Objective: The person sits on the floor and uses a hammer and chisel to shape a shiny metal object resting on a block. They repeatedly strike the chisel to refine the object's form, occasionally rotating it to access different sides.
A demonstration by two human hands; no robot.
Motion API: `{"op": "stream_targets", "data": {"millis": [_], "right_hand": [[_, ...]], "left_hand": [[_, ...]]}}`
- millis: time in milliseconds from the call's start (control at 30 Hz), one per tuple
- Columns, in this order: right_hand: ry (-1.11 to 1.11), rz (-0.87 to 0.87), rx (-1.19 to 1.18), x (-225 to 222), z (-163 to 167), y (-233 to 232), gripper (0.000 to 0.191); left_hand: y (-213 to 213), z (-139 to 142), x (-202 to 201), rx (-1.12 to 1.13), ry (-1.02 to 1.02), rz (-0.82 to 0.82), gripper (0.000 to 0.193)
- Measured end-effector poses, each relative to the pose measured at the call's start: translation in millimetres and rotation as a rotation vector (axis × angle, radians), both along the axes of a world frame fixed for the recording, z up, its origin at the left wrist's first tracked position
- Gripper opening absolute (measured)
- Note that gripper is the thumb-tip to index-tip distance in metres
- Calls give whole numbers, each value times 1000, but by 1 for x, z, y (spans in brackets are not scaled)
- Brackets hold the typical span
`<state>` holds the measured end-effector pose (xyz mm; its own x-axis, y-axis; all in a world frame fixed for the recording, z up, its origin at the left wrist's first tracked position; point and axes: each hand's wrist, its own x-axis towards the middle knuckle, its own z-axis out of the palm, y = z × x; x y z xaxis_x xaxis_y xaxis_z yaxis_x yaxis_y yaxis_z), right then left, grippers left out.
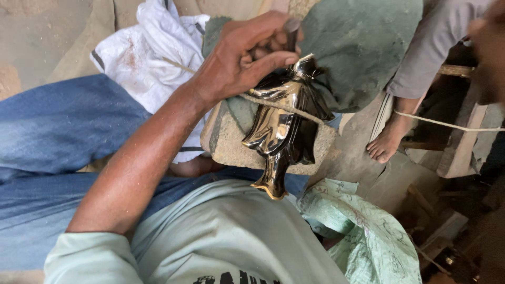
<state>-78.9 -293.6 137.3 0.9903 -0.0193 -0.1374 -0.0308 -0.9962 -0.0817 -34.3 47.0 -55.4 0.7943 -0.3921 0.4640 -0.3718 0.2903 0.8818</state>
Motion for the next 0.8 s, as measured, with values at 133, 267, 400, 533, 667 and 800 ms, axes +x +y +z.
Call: {"op": "stream_targets", "data": {"millis": [133, 267, 400, 533, 667, 800], "right_hand": [[4, 8, -1, -2, 0, 0, 29], [-5, 10, 2, 0, -2, -1, 30], [-1, 5, 1, 2, -4, -1, 30], [0, 14, -1, 3, -5, -1, 30], [1, 21, 4, 4, -3, 0, 31], [-9, 21, 13, 2, 0, 0, 31]], "left_hand": [[-8, -2, 0, -86, -9, 59, 13], [-6, -15, -7, -317, 116, 75, 11], [-9, -22, -8, -152, 58, 157, 20], [-14, -24, -8, -181, 82, 63, 24], [-11, -24, -9, -156, 72, 33, 17], [-9, -19, -11, -195, 63, 41, 14]]}}
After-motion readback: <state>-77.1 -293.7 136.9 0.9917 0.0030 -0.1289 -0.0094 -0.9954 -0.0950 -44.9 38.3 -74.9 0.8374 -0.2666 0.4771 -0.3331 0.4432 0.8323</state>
